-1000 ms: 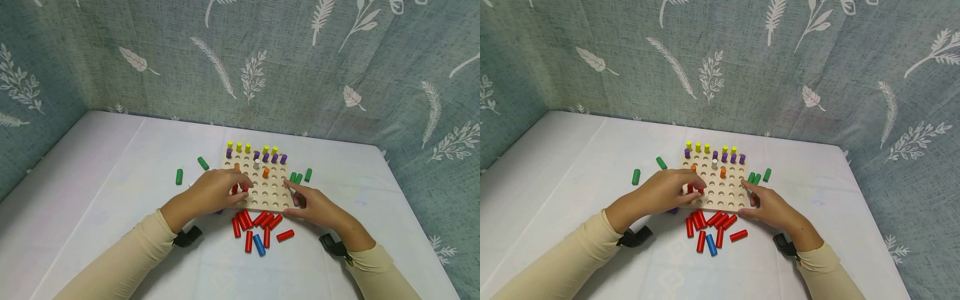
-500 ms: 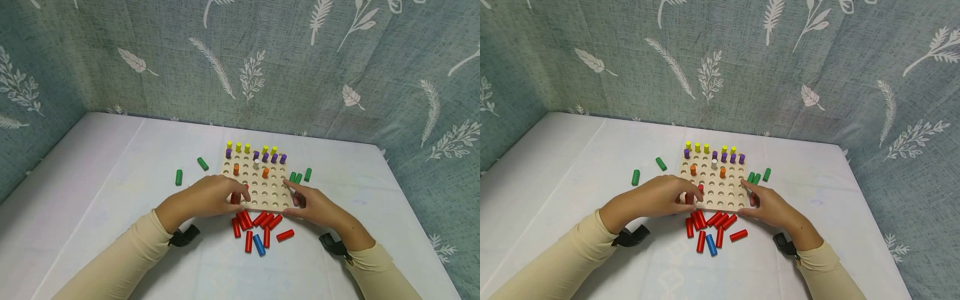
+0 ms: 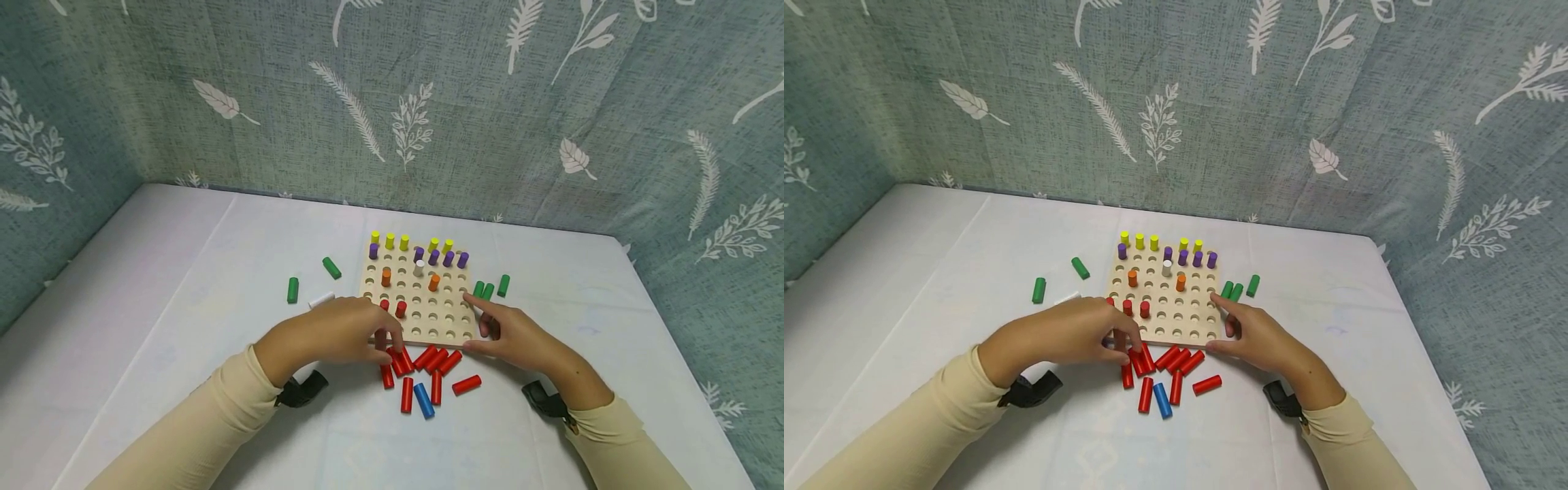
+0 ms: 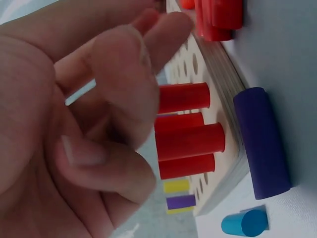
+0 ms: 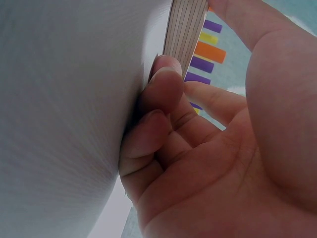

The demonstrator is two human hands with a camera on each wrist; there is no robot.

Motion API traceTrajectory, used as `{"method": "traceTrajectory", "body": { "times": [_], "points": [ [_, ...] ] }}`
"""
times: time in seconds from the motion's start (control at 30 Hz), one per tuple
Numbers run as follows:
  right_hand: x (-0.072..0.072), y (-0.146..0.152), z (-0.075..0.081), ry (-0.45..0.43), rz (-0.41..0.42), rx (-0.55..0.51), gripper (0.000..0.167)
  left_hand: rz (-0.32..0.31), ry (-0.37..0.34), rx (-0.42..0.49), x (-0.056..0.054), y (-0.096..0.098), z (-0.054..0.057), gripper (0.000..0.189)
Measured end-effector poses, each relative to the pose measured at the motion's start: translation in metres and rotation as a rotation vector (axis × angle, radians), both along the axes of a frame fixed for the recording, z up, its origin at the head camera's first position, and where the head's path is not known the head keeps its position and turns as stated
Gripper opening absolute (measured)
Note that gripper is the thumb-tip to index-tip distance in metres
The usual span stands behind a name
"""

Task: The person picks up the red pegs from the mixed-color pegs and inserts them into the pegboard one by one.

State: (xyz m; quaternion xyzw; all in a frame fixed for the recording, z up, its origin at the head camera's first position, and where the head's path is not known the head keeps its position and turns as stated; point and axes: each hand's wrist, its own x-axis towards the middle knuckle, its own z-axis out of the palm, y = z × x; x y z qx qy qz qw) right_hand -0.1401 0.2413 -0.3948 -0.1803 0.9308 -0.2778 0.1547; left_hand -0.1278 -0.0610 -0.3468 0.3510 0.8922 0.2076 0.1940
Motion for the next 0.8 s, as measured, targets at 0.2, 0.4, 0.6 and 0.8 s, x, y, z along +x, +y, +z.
{"method": "traceTrajectory", "body": {
  "times": [0.2,0.4,0.6,0.8],
  "points": [
    [0.000,0.000,0.000,-0.007,-0.015,0.008,0.086,-0.011,-0.042,-0.059,0.003,0.000,-0.003,0.016],
    [0.000,-0.001,-0.001,-0.009,-0.023,0.014,0.087,-0.017,-0.040,-0.085,0.004,0.000,-0.007,0.017],
    [0.000,0.000,-0.001,-0.007,-0.020,0.016,0.087,-0.027,-0.034,-0.063,0.005,0.002,-0.011,0.017],
    [0.000,0.000,-0.001,-0.006,-0.015,0.012,0.086,-0.036,-0.059,-0.042,0.007,0.003,-0.012,0.019]
  ]
}}
